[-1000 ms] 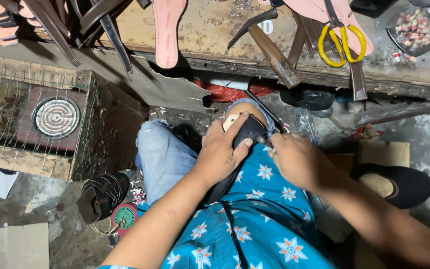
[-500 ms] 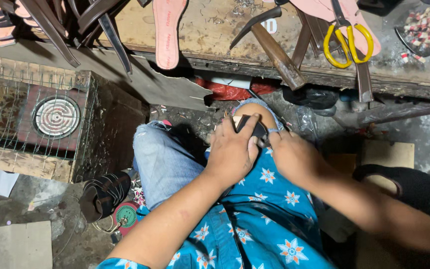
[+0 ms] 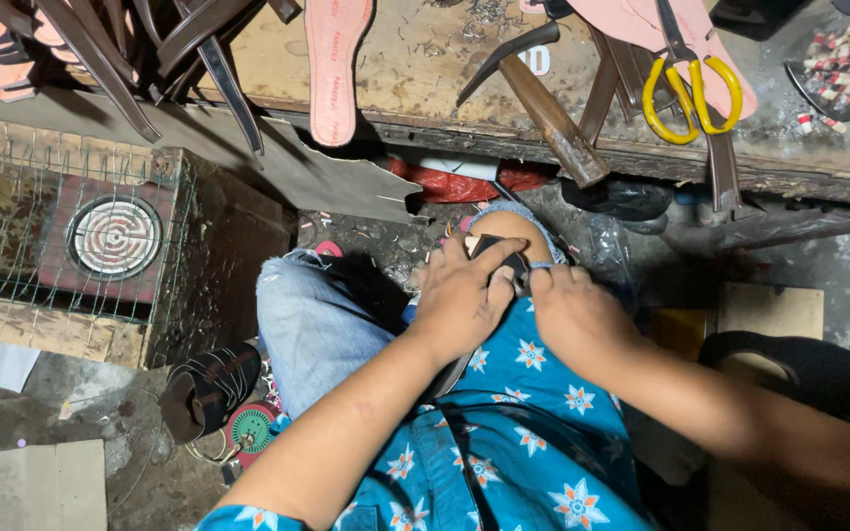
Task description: The person sits on the floor of a shoe workshop and works on a shoe held across their lap. They hammer the shoe with a cobbler's hammer, heat a strip over a small charcoal heater, press a pink insole into the shoe, and hammer the insole edge to secure it.
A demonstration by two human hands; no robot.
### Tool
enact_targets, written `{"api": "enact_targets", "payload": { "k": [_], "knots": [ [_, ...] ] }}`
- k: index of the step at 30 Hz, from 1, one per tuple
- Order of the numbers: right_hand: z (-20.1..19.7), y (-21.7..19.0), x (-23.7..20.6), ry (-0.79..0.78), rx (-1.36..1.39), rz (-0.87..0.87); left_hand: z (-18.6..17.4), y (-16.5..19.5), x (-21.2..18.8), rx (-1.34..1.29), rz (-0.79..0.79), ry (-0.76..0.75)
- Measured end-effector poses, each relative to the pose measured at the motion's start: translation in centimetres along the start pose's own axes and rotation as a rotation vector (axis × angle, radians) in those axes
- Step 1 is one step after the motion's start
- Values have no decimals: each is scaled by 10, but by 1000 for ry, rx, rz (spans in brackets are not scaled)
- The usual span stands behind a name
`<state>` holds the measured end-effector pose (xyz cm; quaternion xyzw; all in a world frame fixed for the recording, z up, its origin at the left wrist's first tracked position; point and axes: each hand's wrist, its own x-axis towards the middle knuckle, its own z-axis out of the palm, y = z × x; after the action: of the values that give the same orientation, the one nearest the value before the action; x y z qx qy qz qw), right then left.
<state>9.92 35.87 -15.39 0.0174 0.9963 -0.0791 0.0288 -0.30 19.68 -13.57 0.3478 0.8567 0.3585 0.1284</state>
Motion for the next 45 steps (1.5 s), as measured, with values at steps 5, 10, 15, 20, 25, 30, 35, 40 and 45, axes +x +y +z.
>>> {"api": "enact_targets", "payload": {
  "k": [5,10,15,20,25,30,35,40,45],
  "knots": [
    [-22,40,15,-310,437,-43,5,8,8,102,16,-4],
    [-2,32,21,-177,202,127,9,0,29,14,22,-4],
    [-21,50,30,-235,284,96,2,10,45,-28,-4,-53],
    [-31,65,48,-524,292,213,9,9,50,58,52,-4],
    [1,38,38,-144,13,119,8,-10,69,-59,66,-55],
    [-37,31,16,-25,136,-4,-18,6,61,-135,142,-200],
    [-102,7,-10,-331,410,-1,-55,37,-1,-133,254,-50],
    [-113,-50,-41,-274,225,29,-101,63,-61,-120,227,2],
    [-100,-102,-65,2,135,-66,-124,77,-99,-151,160,108]
  ]
}}
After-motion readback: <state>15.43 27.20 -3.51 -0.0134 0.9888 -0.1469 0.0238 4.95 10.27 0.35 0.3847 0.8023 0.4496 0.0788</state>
